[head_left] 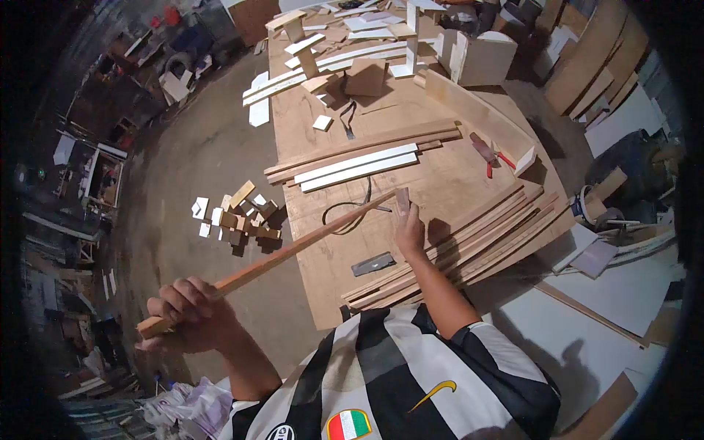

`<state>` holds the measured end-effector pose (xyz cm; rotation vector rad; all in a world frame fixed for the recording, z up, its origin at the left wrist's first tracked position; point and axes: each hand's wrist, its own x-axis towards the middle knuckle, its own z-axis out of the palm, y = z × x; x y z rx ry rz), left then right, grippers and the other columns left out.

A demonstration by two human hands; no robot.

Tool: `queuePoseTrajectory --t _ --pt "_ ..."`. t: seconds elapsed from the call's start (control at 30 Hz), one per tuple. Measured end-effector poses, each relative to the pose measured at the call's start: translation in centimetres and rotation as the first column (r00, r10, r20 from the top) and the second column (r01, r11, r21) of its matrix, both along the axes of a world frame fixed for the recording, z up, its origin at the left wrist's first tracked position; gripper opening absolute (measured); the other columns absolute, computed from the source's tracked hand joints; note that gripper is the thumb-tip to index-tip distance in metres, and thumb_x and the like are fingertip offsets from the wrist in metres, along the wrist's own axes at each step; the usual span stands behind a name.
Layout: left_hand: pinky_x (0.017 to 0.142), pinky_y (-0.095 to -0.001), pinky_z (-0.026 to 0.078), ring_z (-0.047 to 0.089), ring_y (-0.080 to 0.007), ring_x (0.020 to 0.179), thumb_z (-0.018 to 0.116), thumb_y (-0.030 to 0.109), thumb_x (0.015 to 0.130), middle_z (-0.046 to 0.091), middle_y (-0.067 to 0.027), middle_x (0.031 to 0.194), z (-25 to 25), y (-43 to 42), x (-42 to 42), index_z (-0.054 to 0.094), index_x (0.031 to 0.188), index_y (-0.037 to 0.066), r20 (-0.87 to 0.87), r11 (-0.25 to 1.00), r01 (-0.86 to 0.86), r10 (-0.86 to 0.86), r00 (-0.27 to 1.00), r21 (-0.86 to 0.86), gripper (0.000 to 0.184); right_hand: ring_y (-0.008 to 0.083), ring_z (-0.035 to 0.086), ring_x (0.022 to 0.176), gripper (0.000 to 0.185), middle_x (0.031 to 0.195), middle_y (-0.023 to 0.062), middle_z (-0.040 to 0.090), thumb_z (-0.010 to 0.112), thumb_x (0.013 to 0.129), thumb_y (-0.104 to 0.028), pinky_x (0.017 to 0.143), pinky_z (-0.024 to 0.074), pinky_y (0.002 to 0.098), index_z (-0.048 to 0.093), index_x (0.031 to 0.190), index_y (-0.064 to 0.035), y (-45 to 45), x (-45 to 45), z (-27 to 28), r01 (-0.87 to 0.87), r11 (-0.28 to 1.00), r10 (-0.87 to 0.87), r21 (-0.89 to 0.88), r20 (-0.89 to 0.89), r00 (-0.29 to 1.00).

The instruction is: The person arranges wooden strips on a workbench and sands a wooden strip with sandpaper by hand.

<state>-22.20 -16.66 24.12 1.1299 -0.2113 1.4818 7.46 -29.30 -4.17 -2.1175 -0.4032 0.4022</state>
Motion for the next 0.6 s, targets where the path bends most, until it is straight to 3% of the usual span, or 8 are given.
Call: queuePoseTrajectory --t 0.07,0.1,0.17,0.23,0.3,0.4,0.5,0.6 --pt "0.055 -0.0340 0.044 0.047 -0.0153 0.057 0.048 0.068 0.092 0.046 -0.0030 0.066 0.2 0.9 -0.2 0.049 0.079 0.010 0.007 0.999 -0.016 0.017 1.000 -0.027 0.058 0.0481 0.061 0.102 0.038 0.109 0.0299 0.064 0.048 0.094 -0.012 0.084 0.0495 0.0505 0.048 0.130 0.0002 -0.9 1.6 -4.0 -0.014 1.000 0.015 -0.008 0.067 0.998" --pt "0.053 -0.0336 0.042 0.045 -0.0153 0.057 0.050 0.065 0.092 0.045 -0.0030 0.067 0.6 0.9 0.0 0.050 0.080 0.010 0.121 0.952 -0.226 0.253 0.960 -0.205 0.057 0.0469 0.062 0.102 0.043 0.111 0.0281 0.064 0.049 0.094 -0.012 0.084 0.0499 0.0501 0.046 0.135 0.0002 -1.4 2.2 -4.5 -0.038 0.999 0.040 -0.020 0.134 0.990" --pt "0.052 -0.0333 0.041 0.043 -0.0153 0.057 0.052 0.063 0.092 0.044 -0.0029 0.067 1.2 1.7 -1.0 0.051 0.080 0.010 0.179 0.834 -0.385 0.482 0.858 -0.396 0.055 0.0449 0.061 0.107 0.041 0.115 0.0285 0.063 0.049 0.093 -0.009 0.090 0.0495 0.0463 0.050 0.132 0.0038 -2.2 3.2 -5.4 -0.035 0.999 0.036 -0.013 0.102 0.994" --pt "0.050 -0.0306 0.037 0.039 -0.0137 0.055 0.055 0.060 0.092 0.041 -0.0018 0.066 1.1 2.5 -4.9 0.051 0.080 0.010 -0.045 0.997 0.075 -0.075 0.996 -0.011 0.051 0.0424 0.059 0.113 0.041 0.120 0.0287 0.062 0.049 0.090 -0.006 0.095 0.0482 0.0429 0.054 0.129 0.0062 -2.7 3.5 -4.3 -0.059 0.989 0.042 0.135 0.125 0.991" --pt "0.049 -0.0269 0.035 0.038 -0.0123 0.055 0.056 0.060 0.091 0.042 -0.0011 0.067 0.9 2.0 -4.8 0.047 0.079 0.011 -0.018 0.997 0.001 -0.002 1.000 -0.077 0.052 0.0399 0.065 0.098 0.035 0.105 0.0268 0.066 0.057 0.088 -0.012 0.085 0.0498 0.0440 0.060 0.119 0.0038 -2.1 3.8 -8.3 -0.009 0.965 -0.050 0.264 0.218 0.975" --pt "0.049 -0.0250 0.034 0.037 -0.0114 0.054 0.056 0.061 0.090 0.040 0.0002 0.065 1.6 1.4 -4.1 0.044 0.078 0.011 -0.017 0.994 -0.018 0.016 1.000 -0.109 0.053 0.0372 0.067 0.093 0.037 0.100 0.0250 0.068 0.062 0.084 -0.011 0.082 0.0509 0.0437 0.063 0.118 0.0030 -1.3 3.8 -9.9 0.076 0.991 -0.096 0.106 0.196 0.976" --pt "0.048 -0.0258 0.034 0.038 -0.0116 0.053 0.056 0.061 0.091 0.039 0.0010 0.062 1.9 0.6 -4.0 0.043 0.079 0.012 -0.043 0.995 -0.021 0.017 0.999 -0.099 0.052 0.0369 0.067 0.088 0.030 0.092 0.0218 0.070 0.065 0.081 -0.010 0.080 0.0511 0.0433 0.069 0.108 0.0008 0.9 4.9 -8.8 -0.017 0.979 0.024 0.201 -0.034 0.999" --pt "0.048 -0.0258 0.034 0.038 -0.0111 0.053 0.056 0.061 0.091 0.039 0.0013 0.061 2.3 -1.1 -2.9 0.043 0.081 0.013 -0.083 0.971 -0.201 0.191 0.978 -0.133 0.050 0.0388 0.063 0.096 0.025 0.100 0.0196 0.069 0.063 0.080 -0.009 0.086 0.0499 0.0447 0.072 0.102 -0.0027 3.8 6.0 -10.1 0.079 0.982 -0.112 0.172 0.193 0.975"
